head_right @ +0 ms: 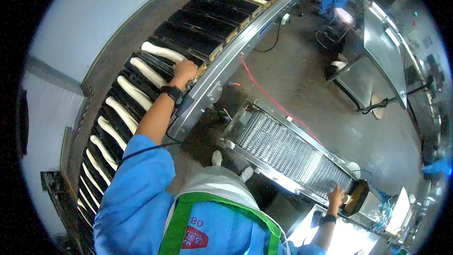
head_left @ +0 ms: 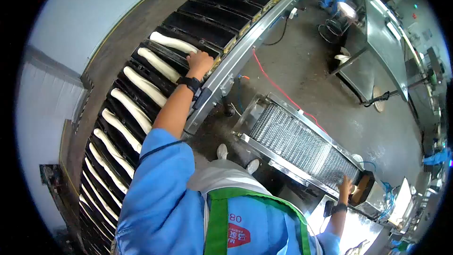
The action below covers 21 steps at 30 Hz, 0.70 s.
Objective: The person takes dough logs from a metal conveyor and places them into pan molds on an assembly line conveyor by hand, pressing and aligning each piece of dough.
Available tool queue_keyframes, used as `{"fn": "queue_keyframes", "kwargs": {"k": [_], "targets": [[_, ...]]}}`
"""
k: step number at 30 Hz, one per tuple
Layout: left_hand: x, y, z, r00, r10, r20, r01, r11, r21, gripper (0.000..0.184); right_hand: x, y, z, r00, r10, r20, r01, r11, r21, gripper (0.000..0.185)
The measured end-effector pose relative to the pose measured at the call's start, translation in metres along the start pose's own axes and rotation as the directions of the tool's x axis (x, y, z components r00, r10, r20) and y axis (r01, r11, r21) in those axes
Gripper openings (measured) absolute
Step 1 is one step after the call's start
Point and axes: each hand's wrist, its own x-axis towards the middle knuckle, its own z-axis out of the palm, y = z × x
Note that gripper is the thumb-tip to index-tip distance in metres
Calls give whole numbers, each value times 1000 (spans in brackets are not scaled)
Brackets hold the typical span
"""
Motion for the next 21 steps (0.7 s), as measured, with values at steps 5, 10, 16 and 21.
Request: {"fn": "queue_keyframes", "kwargs": {"k": [5, 10, 16, 21], "targets": [[-21, 6, 10, 987, 7, -163, -15, 999, -48, 29, -42, 18, 5, 910, 387, 149, -375, 921, -103, 68], [-42, 8, -11, 990, 117, -84, -123, 990, -70, 24, -54, -12, -21, 957, 250, -148, -279, 933, -229, 40], [-5, -36, -5, 952, 257, -164, -242, 965, 104, 27, -6, -7, -9, 964, 43, -261, -112, 961, -254, 27], [36, -40, -19, 883, 380, 277, -462, 808, 366, 35, 35, 0, -12, 959, -144, -245, 118, 986, -118, 17]]}}
